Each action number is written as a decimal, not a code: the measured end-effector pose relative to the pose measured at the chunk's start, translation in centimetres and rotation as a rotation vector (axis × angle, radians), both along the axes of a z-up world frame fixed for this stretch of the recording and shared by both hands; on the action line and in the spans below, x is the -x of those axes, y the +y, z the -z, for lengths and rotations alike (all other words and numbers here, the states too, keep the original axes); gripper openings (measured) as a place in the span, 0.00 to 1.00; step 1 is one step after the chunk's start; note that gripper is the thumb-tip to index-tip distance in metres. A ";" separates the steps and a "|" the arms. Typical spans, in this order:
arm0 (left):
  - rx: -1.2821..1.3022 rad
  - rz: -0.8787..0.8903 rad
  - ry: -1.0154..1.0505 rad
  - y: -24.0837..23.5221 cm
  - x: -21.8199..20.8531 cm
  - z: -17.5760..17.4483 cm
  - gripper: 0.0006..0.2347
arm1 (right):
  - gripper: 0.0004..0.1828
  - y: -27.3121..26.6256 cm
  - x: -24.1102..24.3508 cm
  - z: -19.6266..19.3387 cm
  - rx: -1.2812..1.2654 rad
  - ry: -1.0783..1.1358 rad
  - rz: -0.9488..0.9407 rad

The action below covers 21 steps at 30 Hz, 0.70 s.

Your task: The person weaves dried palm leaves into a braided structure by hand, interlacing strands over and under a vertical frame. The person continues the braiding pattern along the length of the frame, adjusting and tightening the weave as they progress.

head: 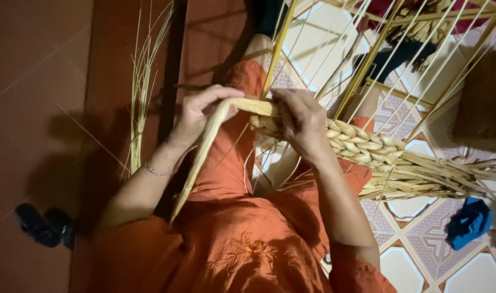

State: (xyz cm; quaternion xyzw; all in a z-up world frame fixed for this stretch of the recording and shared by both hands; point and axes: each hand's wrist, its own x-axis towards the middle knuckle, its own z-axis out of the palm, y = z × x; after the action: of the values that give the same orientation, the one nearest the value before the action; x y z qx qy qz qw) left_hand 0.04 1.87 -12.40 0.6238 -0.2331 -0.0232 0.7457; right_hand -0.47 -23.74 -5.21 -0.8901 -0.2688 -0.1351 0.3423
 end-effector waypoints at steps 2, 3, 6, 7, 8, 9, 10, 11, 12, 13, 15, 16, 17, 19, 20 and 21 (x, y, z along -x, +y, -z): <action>0.244 0.047 0.286 -0.4 -0.4 -0.8 0.13 | 0.15 -0.2 0.4 -1.8 0.033 0.081 -0.030; 0.282 0.056 0.245 -0.8 -0.7 -1.4 0.14 | 0.15 0.1 0.4 -2.3 0.049 0.113 -0.030; 0.127 0.014 0.088 -3.1 -2.9 -3.2 0.14 | 0.11 1.0 0.3 -2.6 0.023 0.137 0.057; -0.099 -0.054 0.015 -3.8 -3.6 -3.5 0.13 | 0.10 1.1 0.3 -2.5 0.003 0.131 0.098; -0.327 -0.126 -0.053 -4.4 -4.2 -3.5 0.13 | 0.10 1.1 0.5 -2.4 -0.028 0.181 0.108; -0.490 -0.125 -0.129 -5.1 -4.9 -3.2 0.11 | 0.10 0.9 0.8 -2.3 -0.059 0.232 0.118; -0.651 -0.118 -0.208 -6.2 -5.9 -2.7 0.11 | 0.09 0.7 0.8 -2.2 -0.089 0.281 0.133; -0.811 -0.112 -0.288 -7.1 -6.9 -2.1 0.11 | 0.09 0.5 0.8 -2.1 -0.089 0.260 0.126; -0.959 -0.097 -0.342 -8.3 -7.8 -1.4 0.10 | 0.09 0.3 0.8 -1.9 -0.089 0.242 0.118; -1.108 -0.082 -0.397 -9.3 -8.6 -0.8 0.09 | 0.09 0.2 0.9 -1.6 -0.089 0.223 0.110; -0.965 -0.123 -0.477 -9.4 -8.6 0.6 0.08 | 0.08 0.3 0.6 -1.2 -0.144 0.277 0.179; -0.676 -0.167 -0.497 -8.4 -7.3 1.3 0.08 | 0.08 0.4 0.6 -1.1 -0.173 0.307 0.212; -0.386 -0.205 -0.513 -7.4 -6.5 2.2 0.10 | 0.09 0.5 0.4 -1.0 -0.197 0.319 0.231; -0.325 -0.360 -0.258 -5.9 -6.0 4.6 0.09 | 0.12 0.7 0.0 -0.6 -0.249 0.351 0.275; -0.294 -0.432 -0.129 -5.2 -5.7 6.1 0.08 | 0.12 0.7 -0.1 -0.5 -0.265 0.321 0.260; -0.205 -0.435 -0.042 -4.5 -5.2 7.9 0.08 | 0.13 0.7 -0.1 -0.3 -0.281 0.291 0.244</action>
State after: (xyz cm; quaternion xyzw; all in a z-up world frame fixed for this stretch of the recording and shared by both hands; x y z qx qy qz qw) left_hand 5.24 -2.67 -20.26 0.7322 -0.1052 0.1272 0.6608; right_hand -0.39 -23.06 -4.87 -0.8697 -0.0856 -0.0819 0.4792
